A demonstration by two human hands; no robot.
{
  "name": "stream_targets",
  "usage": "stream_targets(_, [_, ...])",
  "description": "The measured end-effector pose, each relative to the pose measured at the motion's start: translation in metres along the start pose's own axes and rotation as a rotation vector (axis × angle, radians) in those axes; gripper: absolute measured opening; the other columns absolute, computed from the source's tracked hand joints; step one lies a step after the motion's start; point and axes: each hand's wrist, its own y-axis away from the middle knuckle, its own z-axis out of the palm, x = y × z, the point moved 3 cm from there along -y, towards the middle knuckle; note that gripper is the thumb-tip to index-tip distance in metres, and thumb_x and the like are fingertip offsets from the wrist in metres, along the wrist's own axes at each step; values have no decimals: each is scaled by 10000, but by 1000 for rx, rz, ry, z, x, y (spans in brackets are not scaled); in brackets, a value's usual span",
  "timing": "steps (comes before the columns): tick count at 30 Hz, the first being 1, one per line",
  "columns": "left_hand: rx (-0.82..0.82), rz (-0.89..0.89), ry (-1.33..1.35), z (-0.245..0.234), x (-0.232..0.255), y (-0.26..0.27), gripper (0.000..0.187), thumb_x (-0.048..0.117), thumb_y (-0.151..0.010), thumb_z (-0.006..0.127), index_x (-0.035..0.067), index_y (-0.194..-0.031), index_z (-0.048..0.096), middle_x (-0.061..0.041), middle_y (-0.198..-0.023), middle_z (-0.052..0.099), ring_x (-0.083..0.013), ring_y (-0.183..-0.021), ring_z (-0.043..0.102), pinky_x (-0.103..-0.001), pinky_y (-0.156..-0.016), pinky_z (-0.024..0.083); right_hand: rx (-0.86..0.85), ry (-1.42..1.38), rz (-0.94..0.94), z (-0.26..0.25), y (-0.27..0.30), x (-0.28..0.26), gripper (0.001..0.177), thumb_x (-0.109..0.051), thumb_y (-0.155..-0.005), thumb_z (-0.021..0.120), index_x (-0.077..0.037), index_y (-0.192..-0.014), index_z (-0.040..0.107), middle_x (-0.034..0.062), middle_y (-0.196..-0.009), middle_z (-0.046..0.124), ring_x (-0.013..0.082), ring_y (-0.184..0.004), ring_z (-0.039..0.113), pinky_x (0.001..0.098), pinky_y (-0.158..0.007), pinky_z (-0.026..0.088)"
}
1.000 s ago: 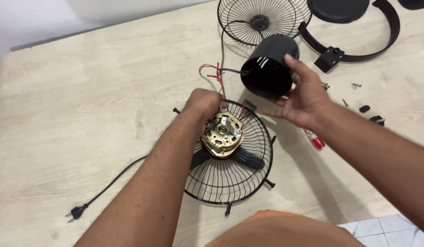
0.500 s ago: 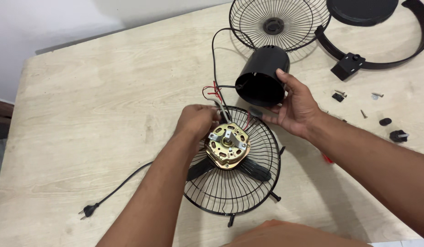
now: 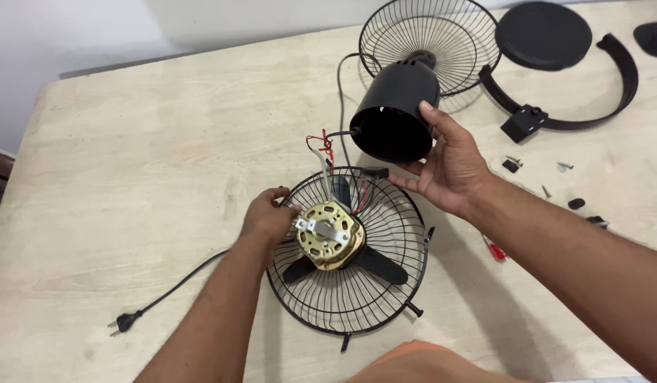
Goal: The person reassembles a small electric fan on a light wooden table. They place the motor housing onto the fan blade assembly, secure it with a screw and nut using a screwdriver, then attach the front wire cage and begin attaching the base plate with screws.
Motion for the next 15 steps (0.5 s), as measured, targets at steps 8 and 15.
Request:
stream_targets(8, [215, 120, -616, -13, -15, 52, 565, 392, -832, 792, 84, -1268, 606, -187, -1362, 542, -398, -1218, 562, -483, -1005, 484, -30, 48, -49, 20, 16, -14, 866, -561, -748, 682, -165, -1464, 398, 119, -1417, 530, 320, -1343, 541, 685, -1142, 361])
stream_targets(15, [120, -57, -756, -25, -4, 124, 983, 656, -704, 833, -3, -1337, 470, -196, -1059, 730, -351, -1016, 731, -461, -818, 615, -112, 105, -105, 37, 19, -21, 930, -550, -750, 691, -145, -1511, 345, 129, -1439, 512, 338, -1333, 548, 677, -1106, 417])
